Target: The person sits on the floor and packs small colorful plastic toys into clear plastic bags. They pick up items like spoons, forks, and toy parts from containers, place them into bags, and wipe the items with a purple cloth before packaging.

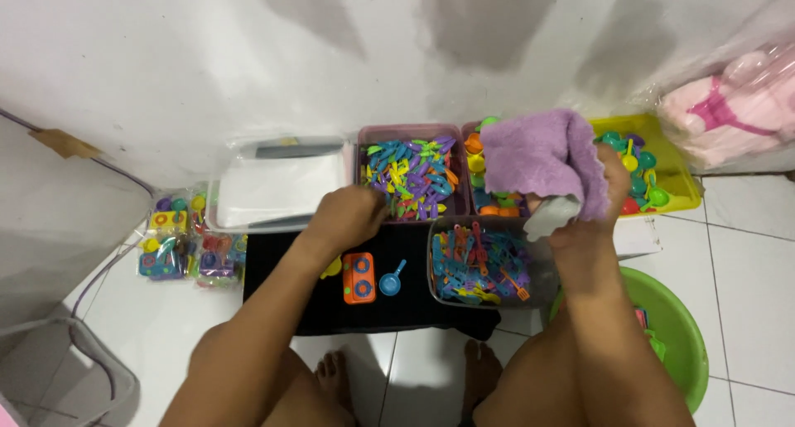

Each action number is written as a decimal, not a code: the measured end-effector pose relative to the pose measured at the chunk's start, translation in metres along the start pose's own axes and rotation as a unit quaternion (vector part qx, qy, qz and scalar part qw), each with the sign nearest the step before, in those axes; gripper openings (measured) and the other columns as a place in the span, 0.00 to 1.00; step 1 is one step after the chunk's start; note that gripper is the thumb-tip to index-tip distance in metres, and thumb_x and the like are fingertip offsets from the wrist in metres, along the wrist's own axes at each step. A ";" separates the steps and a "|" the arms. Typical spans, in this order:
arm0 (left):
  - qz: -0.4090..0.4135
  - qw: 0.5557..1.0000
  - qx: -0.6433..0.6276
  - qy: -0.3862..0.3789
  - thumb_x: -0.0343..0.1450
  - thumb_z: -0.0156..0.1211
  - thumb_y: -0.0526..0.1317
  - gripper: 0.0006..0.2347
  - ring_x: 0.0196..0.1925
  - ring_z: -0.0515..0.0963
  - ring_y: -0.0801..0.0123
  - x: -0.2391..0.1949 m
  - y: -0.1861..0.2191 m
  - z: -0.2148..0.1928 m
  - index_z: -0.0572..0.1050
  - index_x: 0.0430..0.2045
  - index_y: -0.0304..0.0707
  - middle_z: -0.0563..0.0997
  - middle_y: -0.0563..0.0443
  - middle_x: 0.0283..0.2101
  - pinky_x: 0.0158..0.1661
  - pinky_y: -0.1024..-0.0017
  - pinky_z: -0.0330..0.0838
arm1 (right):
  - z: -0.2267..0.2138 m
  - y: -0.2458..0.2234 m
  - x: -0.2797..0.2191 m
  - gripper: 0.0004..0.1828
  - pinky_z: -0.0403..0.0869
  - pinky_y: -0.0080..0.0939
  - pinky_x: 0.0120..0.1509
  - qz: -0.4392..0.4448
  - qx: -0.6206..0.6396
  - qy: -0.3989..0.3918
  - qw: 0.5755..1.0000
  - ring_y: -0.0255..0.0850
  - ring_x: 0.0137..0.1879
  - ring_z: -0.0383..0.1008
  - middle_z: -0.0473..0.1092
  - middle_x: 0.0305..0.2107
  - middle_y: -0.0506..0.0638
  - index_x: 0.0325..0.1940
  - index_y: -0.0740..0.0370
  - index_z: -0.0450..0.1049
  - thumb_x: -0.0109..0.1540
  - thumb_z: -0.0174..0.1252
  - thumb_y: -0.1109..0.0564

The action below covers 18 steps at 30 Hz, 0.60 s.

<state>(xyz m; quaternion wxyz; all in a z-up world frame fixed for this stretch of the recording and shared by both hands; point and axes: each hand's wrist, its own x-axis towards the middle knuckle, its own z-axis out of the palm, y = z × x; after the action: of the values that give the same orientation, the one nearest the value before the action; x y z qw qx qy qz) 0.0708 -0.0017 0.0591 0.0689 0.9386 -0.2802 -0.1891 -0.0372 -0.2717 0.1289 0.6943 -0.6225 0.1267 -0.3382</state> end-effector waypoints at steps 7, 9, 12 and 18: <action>0.092 0.982 -0.044 0.161 0.69 0.56 0.41 0.10 0.46 0.83 0.43 0.087 0.006 0.038 0.80 0.37 0.36 0.81 0.41 0.38 0.44 0.49 0.80 | -0.009 0.038 0.016 0.03 0.68 0.30 0.33 0.031 0.084 -0.045 0.995 0.35 0.30 0.69 0.71 0.26 0.50 0.38 0.61 0.74 0.66 0.57 0.61; 0.110 0.981 -0.027 0.160 0.68 0.56 0.42 0.12 0.46 0.82 0.41 0.103 0.009 0.047 0.80 0.36 0.33 0.80 0.39 0.39 0.44 0.48 0.79 | -0.010 0.039 0.021 0.01 0.70 0.32 0.24 0.046 0.234 -0.099 0.966 0.36 0.24 0.70 0.71 0.27 0.51 0.38 0.63 0.72 0.64 0.56 0.63; 0.146 0.975 0.011 0.166 0.66 0.58 0.43 0.12 0.47 0.81 0.42 0.120 0.011 0.063 0.81 0.35 0.33 0.79 0.39 0.40 0.43 0.48 0.80 | -0.011 0.044 0.032 0.08 0.69 0.38 0.20 0.162 0.280 0.002 0.946 0.40 0.22 0.69 0.71 0.25 0.51 0.34 0.63 0.73 0.66 0.51 0.58; 0.121 0.978 0.097 0.139 0.64 0.57 0.43 0.13 0.47 0.80 0.47 0.152 0.006 0.091 0.83 0.36 0.38 0.77 0.43 0.42 0.43 0.49 0.79 | -0.005 0.030 0.036 0.04 0.72 0.43 0.38 0.237 0.314 0.050 0.918 0.43 0.30 0.71 0.71 0.25 0.53 0.29 0.61 0.72 0.58 0.54 0.59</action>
<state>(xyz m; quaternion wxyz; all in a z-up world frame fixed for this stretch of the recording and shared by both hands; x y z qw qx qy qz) 0.1491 -0.0923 -0.0711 0.0377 0.9170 -0.3965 -0.0192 -0.0044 -0.2980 0.1082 0.9065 -0.3066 0.1924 -0.2173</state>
